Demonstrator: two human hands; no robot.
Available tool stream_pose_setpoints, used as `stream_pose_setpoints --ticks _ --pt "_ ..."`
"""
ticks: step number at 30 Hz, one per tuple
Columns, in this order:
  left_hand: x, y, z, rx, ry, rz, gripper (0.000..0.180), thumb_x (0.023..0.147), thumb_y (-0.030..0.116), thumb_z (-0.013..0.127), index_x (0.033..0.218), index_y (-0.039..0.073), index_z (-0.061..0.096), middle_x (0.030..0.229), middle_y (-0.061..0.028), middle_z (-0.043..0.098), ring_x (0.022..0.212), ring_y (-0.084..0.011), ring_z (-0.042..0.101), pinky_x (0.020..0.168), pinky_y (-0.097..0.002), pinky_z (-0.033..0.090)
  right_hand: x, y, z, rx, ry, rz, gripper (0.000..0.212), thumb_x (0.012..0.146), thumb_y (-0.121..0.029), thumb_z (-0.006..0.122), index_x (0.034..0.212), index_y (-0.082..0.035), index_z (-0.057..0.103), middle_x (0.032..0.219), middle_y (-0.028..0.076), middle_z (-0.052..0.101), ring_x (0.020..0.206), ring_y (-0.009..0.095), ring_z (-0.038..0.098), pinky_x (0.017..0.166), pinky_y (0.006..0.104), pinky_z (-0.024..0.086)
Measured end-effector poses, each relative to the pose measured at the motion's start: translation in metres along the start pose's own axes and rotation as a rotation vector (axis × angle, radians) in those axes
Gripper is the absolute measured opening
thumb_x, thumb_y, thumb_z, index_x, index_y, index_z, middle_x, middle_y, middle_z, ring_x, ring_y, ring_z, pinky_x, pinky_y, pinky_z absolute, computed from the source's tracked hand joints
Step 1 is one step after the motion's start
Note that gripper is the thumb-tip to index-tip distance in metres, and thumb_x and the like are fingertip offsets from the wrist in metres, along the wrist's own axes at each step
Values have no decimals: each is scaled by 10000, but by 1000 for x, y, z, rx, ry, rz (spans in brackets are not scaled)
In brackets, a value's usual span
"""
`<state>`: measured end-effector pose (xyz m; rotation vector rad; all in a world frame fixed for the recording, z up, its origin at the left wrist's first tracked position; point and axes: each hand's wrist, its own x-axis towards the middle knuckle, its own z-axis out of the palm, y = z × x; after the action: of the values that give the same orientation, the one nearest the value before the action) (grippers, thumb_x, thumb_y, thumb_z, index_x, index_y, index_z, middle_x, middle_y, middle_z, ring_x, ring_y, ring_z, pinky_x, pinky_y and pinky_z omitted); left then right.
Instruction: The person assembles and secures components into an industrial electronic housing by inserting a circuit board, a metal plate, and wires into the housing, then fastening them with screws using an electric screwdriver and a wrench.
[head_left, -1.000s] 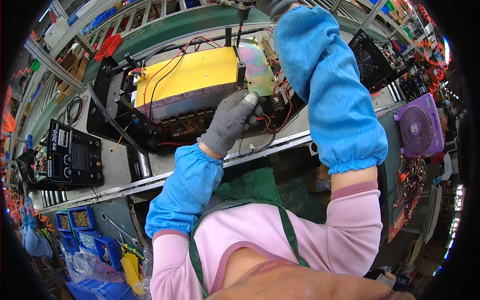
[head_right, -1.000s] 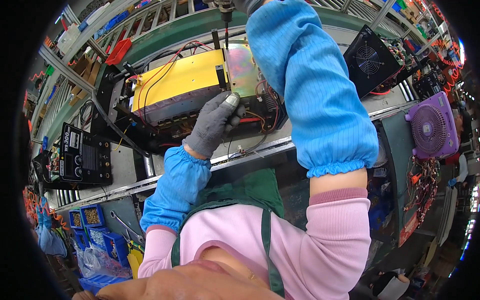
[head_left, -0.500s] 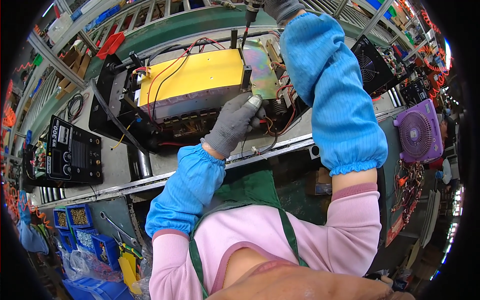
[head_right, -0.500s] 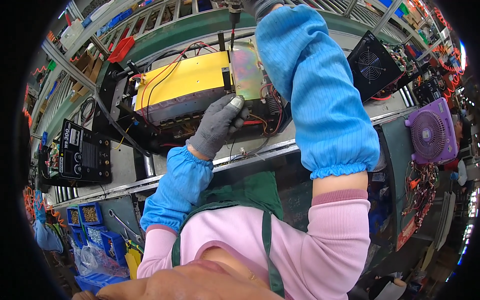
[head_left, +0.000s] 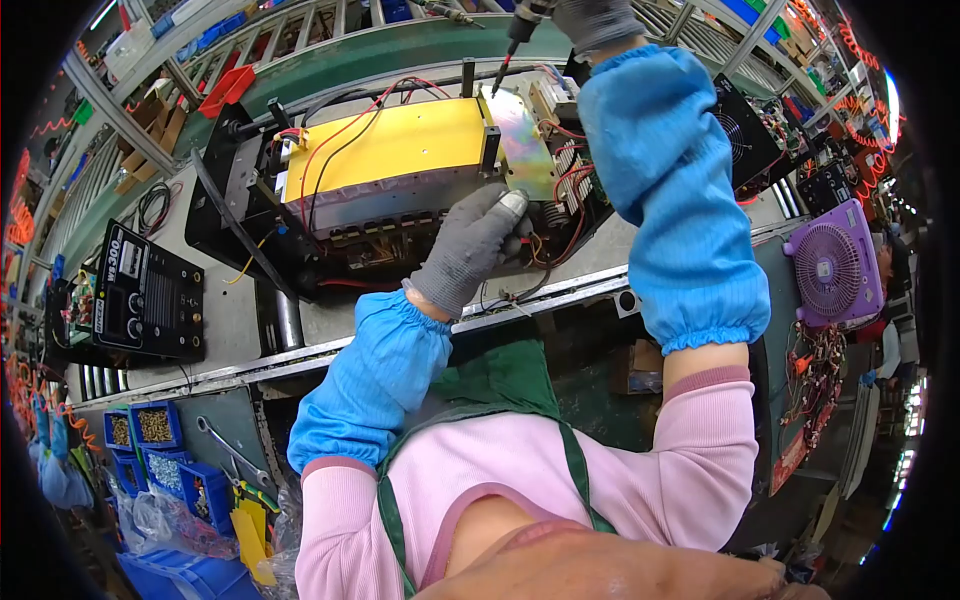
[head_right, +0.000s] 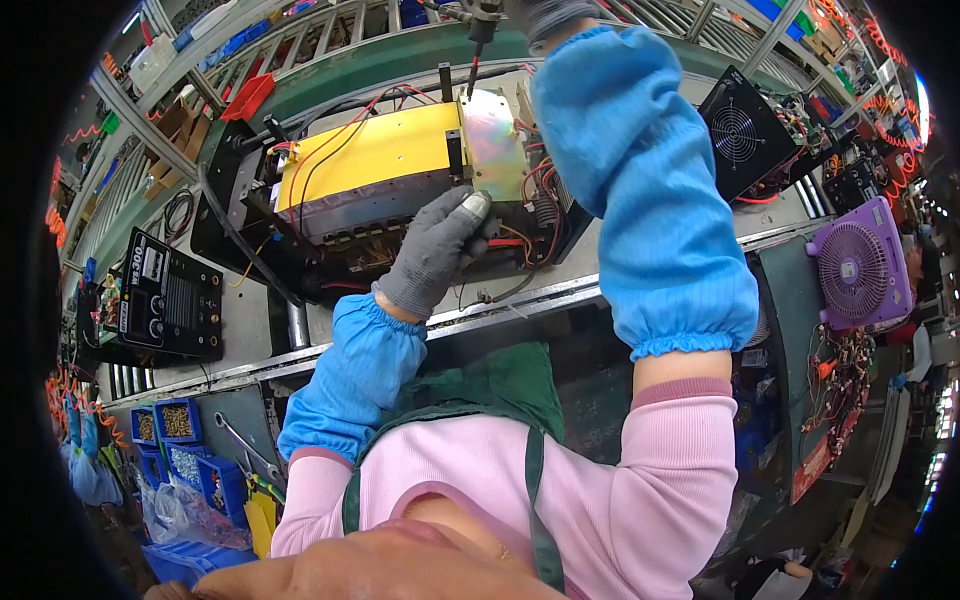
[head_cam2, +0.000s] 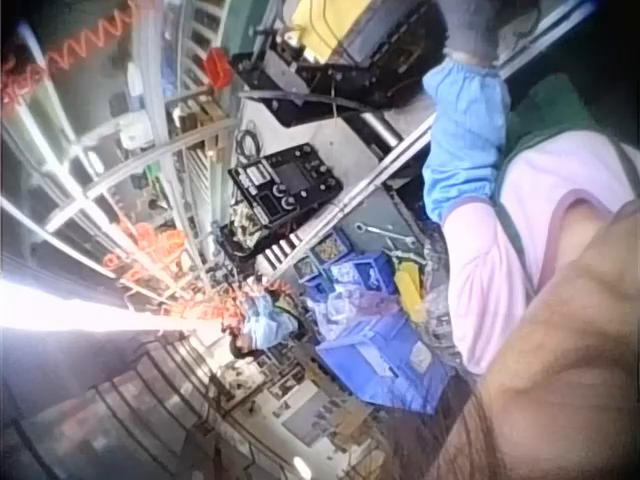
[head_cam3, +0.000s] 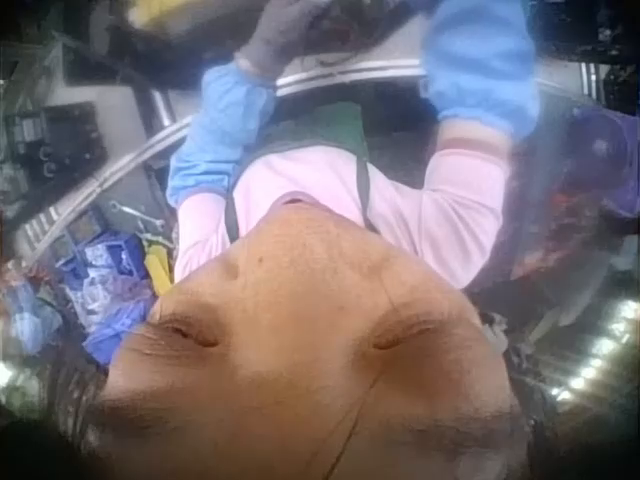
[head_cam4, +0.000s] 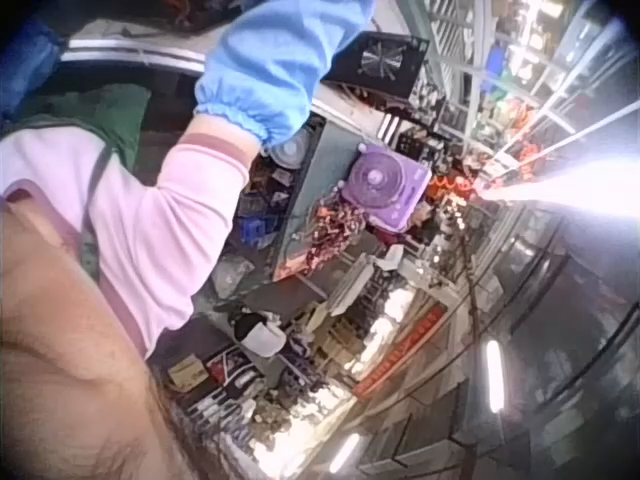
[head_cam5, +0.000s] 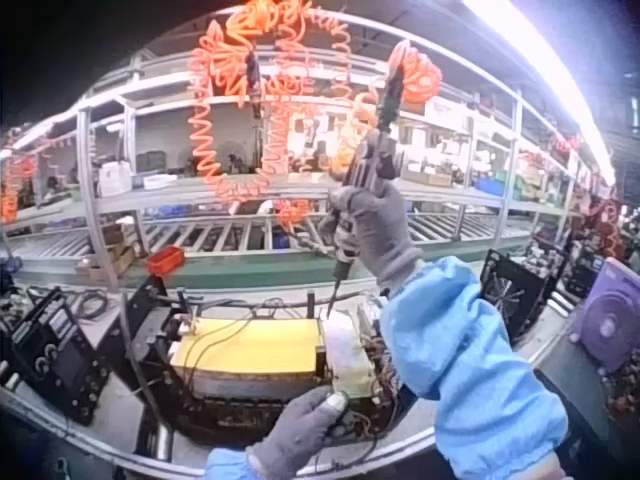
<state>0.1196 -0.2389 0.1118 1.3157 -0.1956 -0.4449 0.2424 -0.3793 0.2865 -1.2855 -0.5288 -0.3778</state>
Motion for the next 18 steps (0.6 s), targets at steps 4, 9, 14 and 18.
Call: stream_pose_setpoints --ticks 4,9,14,18 --pt "-7 -7 -3 -80 31 -18 319 997 357 488 999 73 632 747 42 553 585 -39 450 501 -182 353 -25 -33 -3 49 -69 3 142 805 -136 643 819 -13 574 600 103 586 381 133 481 349 266 373" --pt "-10 -22 -8 -151 111 -196 528 1015 500 367 1012 45 635 684 0 549 475 -51 395 416 -199 312 -77 -46 -1 274 10 -49 292 844 -241 626 993 9 605 730 108 633 537 184 595 491 317 539" --pt "-32 -13 13 -387 -114 -84 456 1012 443 446 1053 21 612 732 -15 552 490 -42 396 425 -177 303 -126 -42 -33 99 -236 -58 451 877 -307 597 1184 16 523 838 79 574 811 210 599 669 368 535" --pt "-51 -21 17 -200 -223 -32 343 1007 333 512 1128 23 595 772 7 547 538 -27 406 460 -170 319 -156 -46 -52 349 -375 -42 465 927 -284 498 1277 23 506 804 102 568 723 184 593 796 421 569"
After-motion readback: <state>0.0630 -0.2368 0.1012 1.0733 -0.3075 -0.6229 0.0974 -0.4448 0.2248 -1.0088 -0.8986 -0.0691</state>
